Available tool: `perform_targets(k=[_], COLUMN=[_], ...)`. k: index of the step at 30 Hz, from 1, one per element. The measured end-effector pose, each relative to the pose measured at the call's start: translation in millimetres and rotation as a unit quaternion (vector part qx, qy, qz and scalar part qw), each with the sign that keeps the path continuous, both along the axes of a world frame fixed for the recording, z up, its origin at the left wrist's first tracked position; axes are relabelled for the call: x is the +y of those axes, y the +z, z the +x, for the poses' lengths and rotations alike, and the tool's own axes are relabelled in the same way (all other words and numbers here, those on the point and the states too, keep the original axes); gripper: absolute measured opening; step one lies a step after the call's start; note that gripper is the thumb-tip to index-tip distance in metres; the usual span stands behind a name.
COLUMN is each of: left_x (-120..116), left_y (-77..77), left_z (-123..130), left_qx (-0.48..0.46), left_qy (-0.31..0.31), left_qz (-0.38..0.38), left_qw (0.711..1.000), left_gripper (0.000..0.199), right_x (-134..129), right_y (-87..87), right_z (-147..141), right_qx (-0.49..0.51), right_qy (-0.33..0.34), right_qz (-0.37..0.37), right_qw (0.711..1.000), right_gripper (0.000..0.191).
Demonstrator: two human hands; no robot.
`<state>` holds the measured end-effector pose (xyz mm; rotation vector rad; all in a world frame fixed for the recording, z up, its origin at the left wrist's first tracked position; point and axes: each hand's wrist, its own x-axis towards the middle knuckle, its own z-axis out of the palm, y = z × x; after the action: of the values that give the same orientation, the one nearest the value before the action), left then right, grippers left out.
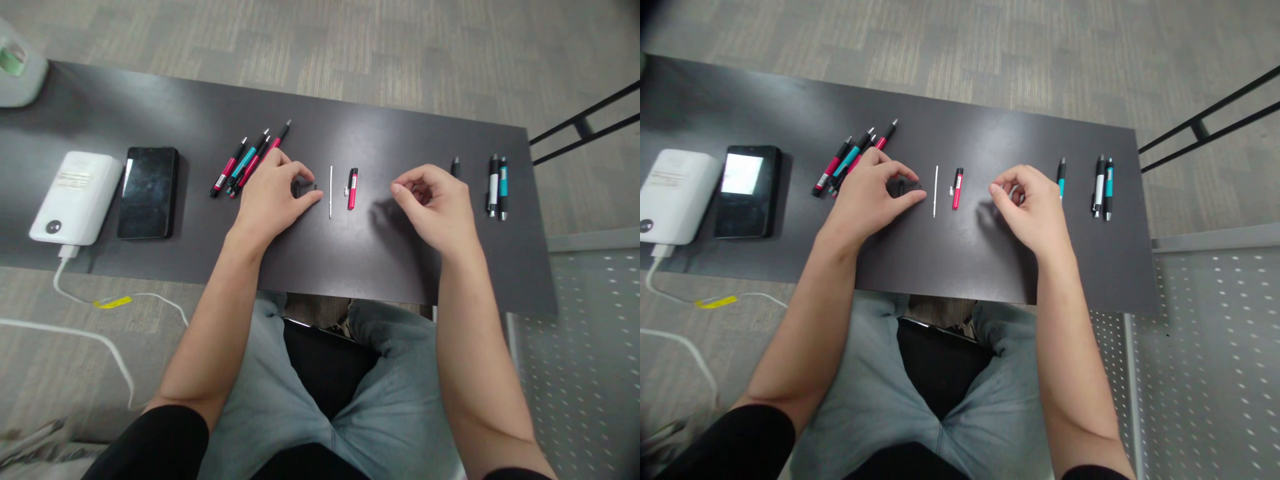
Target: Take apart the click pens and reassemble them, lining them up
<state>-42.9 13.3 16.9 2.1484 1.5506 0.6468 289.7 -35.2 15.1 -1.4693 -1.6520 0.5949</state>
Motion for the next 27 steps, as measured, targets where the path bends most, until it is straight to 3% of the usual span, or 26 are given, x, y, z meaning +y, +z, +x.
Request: perform_targets(k=[3, 9, 13, 17, 21, 27], left_x=[-0.7, 1.8, 2.4, 3.3, 3.6, -4.8], left_y=[1.7, -6.0, -13.5, -10.3, 1.1, 11.5], left_z=[-0.5, -7.3, -10.9, -15.1, -19.0, -25.0], left_qx=[-0.003, -0.04, -0.043, -0.024, -0.102, -0.183], left_qy=[0.008, 0.08, 0.079, 0.042, -0.025, -0.056], left_qz=[0.008, -0.022, -0.006, -0.008, 0.009, 0.066], left_qw=[1.0, 0.996, 0.996, 0.999, 0.994, 0.979], left_gripper=[0.021, 0.038, 0.028, 0.014, 0.007, 0.009], right_x=[0.4, 2.2, 4.6, 6.3, 5.6, 11.8], right_y=[1.2, -0.7, 0.5, 7.4, 10.5, -6.1], right_z=[-3.0, -4.3, -10.0, -25.9, -54.8, -100.2], right_qx=[0.007, 0.02, 0.016, -0.003, -0.067, -0.21], right_qy=[0.007, 0.02, 0.024, 0.045, 0.069, 0.069], right_qz=[-0.007, -0.006, -0.007, -0.021, -0.026, 0.014], right_qw=[1.0, 1.0, 1.0, 0.999, 0.995, 0.975], right_gripper=[0.02, 0.025, 0.031, 0.028, 0.012, 0.031])
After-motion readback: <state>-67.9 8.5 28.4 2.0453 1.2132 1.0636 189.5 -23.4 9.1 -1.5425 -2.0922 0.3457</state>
